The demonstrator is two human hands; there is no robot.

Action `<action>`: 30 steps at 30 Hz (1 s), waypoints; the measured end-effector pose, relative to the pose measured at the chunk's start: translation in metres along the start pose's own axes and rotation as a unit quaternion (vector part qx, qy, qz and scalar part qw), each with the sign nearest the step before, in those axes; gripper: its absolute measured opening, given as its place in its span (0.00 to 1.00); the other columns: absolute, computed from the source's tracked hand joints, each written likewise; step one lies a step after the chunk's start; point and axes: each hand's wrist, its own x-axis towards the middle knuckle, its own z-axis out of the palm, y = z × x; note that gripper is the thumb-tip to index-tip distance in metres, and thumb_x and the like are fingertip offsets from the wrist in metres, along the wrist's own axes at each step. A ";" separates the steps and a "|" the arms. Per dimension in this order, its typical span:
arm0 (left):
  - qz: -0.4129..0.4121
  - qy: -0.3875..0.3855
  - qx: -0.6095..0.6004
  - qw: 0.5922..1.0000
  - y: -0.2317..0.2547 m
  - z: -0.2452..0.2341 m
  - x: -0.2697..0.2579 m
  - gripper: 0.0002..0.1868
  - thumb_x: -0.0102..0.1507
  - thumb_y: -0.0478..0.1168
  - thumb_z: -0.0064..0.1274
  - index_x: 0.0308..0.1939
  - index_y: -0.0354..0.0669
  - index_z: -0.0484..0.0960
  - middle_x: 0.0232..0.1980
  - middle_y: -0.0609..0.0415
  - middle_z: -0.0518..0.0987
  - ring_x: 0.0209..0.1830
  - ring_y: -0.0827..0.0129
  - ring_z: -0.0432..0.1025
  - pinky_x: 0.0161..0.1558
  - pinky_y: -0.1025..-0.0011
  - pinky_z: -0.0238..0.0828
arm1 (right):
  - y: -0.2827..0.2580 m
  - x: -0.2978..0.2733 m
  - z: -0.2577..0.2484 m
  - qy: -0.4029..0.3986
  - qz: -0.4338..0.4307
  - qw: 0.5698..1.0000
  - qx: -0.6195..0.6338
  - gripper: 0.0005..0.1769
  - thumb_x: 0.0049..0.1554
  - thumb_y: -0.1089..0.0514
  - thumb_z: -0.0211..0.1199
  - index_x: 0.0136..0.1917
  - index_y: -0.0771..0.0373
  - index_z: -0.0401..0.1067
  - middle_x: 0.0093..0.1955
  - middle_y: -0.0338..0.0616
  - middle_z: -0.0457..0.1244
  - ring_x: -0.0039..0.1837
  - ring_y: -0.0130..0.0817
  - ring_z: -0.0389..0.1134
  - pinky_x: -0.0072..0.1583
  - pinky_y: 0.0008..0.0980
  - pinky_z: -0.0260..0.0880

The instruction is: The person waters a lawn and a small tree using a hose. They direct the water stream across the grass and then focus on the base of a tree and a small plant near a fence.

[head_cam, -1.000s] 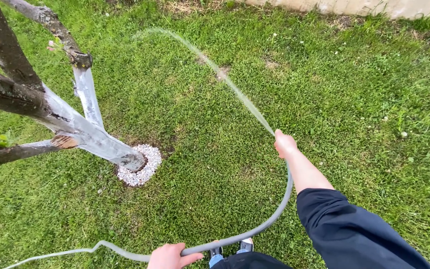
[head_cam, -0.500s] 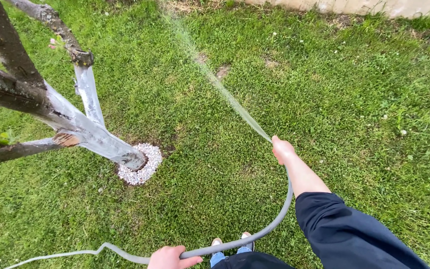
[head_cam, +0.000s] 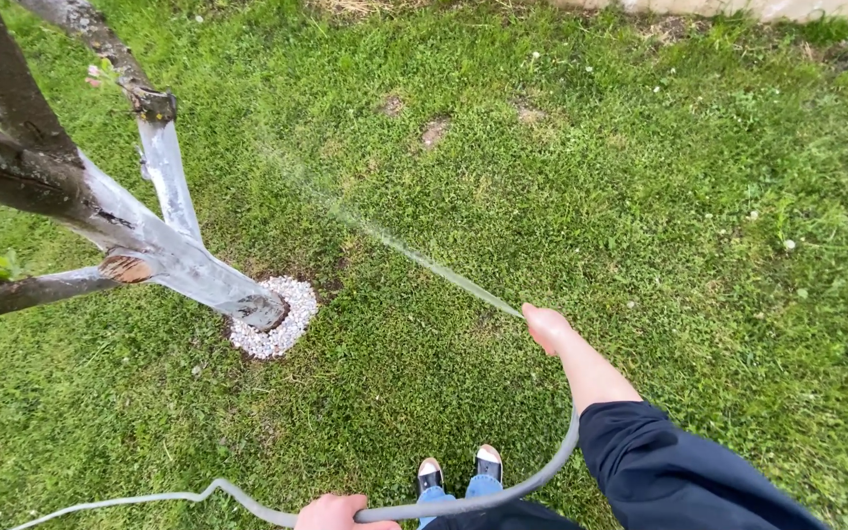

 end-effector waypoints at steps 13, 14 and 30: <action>0.058 -0.011 0.015 0.998 -0.001 -0.001 0.013 0.40 0.52 0.89 0.53 0.24 0.59 0.68 0.27 0.65 0.74 0.33 0.72 0.73 0.43 0.70 0.71 | -0.048 -0.013 0.008 -0.026 -0.178 0.434 -0.883 0.23 0.68 0.34 0.41 0.40 0.51 0.54 0.30 0.29 0.45 0.30 0.23 0.37 0.33 0.27 0.38; 0.071 -0.011 0.019 0.997 -0.001 -0.001 0.013 0.41 0.53 0.90 0.51 0.24 0.59 0.66 0.26 0.66 0.72 0.31 0.73 0.72 0.42 0.71 0.71 | -0.051 -0.013 0.011 -0.035 -0.165 0.465 -0.869 0.24 0.69 0.33 0.42 0.41 0.51 0.56 0.29 0.29 0.44 0.30 0.22 0.36 0.33 0.25 0.36; 0.109 0.017 0.028 0.994 0.000 -0.009 0.017 0.40 0.54 0.88 0.52 0.25 0.58 0.69 0.27 0.63 0.75 0.34 0.68 0.73 0.42 0.67 0.70 | -0.076 -0.015 0.021 -0.017 -0.216 0.543 -0.811 0.23 0.66 0.33 0.41 0.41 0.51 0.52 0.31 0.33 0.45 0.34 0.29 0.43 0.44 0.34 0.46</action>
